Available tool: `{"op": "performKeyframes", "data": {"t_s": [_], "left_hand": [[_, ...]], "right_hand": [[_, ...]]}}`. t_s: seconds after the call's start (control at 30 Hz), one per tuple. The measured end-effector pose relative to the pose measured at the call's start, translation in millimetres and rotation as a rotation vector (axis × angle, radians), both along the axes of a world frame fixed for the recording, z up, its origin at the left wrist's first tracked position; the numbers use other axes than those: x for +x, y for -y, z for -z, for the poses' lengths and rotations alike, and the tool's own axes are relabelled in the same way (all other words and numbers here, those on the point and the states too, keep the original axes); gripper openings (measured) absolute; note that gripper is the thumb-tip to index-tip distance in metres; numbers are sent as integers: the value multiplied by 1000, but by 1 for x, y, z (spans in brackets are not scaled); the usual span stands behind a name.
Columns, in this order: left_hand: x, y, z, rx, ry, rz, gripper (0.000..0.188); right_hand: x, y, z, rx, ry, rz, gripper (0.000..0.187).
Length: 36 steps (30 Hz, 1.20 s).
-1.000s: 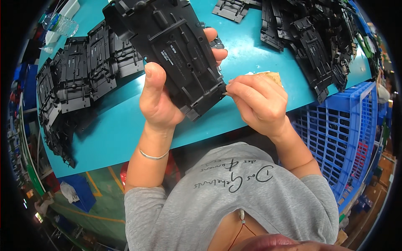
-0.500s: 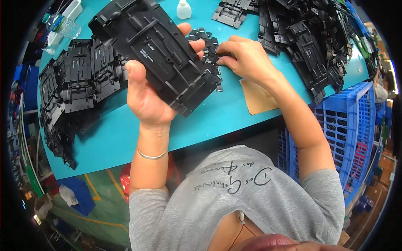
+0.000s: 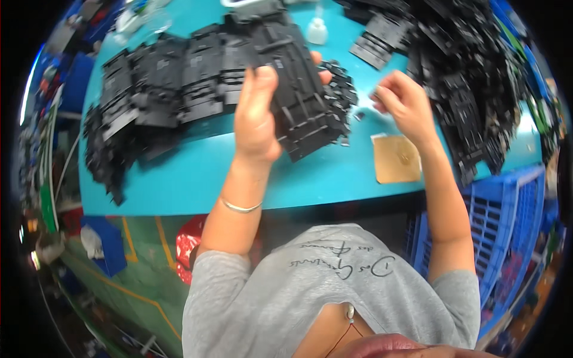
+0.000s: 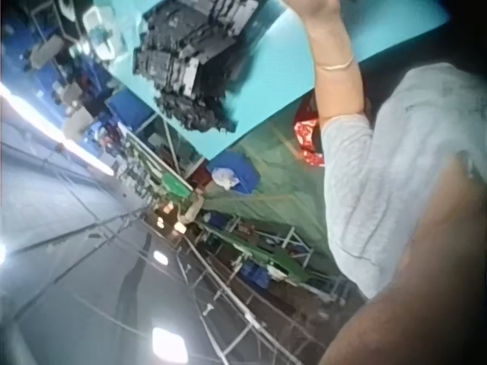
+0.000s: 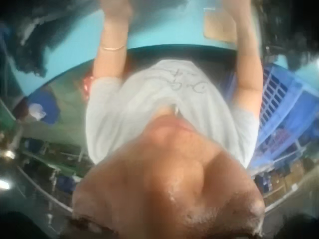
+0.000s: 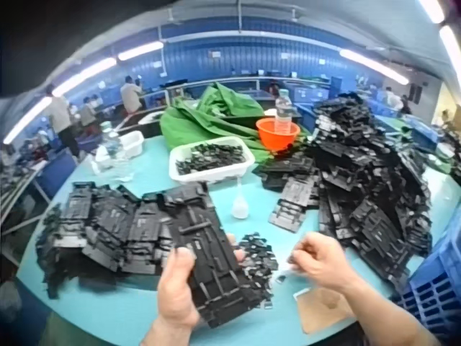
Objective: The person sets up a stool at a workstation and assembles toy car chassis, repeatedly picking up small plastic pieces, dipping them in glue, and attaching them to the chassis by hand.
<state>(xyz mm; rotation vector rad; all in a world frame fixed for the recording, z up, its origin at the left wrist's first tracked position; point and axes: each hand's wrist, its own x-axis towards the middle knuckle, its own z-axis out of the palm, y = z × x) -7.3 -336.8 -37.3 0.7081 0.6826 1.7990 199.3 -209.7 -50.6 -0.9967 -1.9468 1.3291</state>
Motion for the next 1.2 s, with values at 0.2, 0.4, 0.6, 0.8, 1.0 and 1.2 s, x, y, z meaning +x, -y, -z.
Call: {"op": "performKeyframes", "data": {"t_s": [0.2,0.4,0.6,0.8,1.0,1.2], "left_hand": [[-61,26,-41,-27,-480,-486,21],[-200,49,-92,-286,-771,-490,20],[-367,97,-103,-823,-976,-786,36],[-474,195,-71,-1051,-722,-435,24],[-403,140,-66,-1418,-1086,-603,63],[-242,93,-126,-479,-1416,-652,47]], "right_hand": [[47,11,-9,26,-16,34,6],[99,30,-13,6,-58,108,21],[120,36,-14,79,-108,126,12],[123,21,-31,500,143,228,8],[97,-23,-26,1036,588,139,35],[60,-47,-12,1076,780,-17,51]]}}
